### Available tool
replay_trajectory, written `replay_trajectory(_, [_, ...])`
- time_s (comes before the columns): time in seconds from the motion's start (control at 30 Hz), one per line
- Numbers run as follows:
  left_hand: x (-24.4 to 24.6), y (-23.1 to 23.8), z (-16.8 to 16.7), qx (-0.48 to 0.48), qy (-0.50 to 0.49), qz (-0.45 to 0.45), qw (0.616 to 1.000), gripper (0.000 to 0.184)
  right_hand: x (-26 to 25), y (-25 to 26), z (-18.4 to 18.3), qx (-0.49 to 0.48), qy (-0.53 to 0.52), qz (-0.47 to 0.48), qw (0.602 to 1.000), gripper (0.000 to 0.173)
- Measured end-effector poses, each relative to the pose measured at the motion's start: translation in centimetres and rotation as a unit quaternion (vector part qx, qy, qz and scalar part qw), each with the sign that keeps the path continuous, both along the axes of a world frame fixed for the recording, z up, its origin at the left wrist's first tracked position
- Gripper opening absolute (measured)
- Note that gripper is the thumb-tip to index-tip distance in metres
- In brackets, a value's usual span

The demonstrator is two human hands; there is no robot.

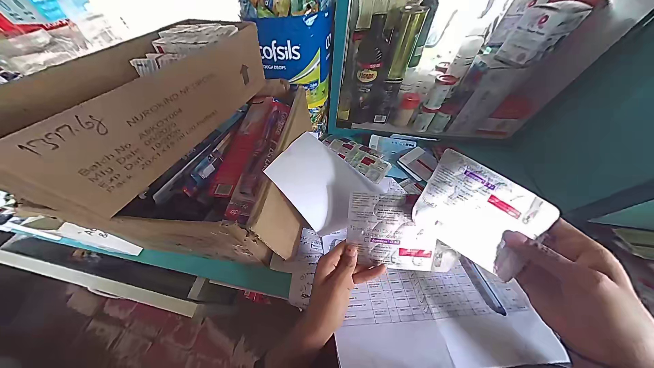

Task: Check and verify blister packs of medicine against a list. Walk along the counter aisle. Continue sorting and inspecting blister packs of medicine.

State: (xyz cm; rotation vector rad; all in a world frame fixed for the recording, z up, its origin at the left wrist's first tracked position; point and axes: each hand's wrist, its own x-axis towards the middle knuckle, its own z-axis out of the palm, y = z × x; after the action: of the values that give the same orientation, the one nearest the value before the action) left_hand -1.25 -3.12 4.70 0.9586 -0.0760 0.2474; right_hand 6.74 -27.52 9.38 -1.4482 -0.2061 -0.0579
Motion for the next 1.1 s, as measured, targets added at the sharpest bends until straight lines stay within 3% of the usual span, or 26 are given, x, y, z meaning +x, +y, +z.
replay_trajectory(0.3, [0.3, -0.4, -0.2, 0.050, 0.042, 0.028, 0.997, 0.031, -0.9, 0.1, -0.3, -0.031, -0.044, 0.020, 0.998, 0.039])
replay_trajectory(0.8, [0.1, -0.5, -1.0, 0.054, -0.001, -0.043, 0.998, 0.033, -0.5, 1.9, -1.2, -0.154, -0.062, 0.061, 0.984, 0.046])
replay_trajectory(0.97, [0.0, -0.2, -1.2, 0.118, -0.010, -0.029, 0.993, 0.032, -0.6, 2.1, -1.3, -0.233, -0.053, 0.053, 0.969, 0.058])
replay_trajectory(1.1, [0.1, -0.2, -1.5, 0.135, -0.013, -0.037, 0.990, 0.031, -0.6, 2.2, -1.6, -0.232, -0.079, 0.038, 0.969, 0.073])
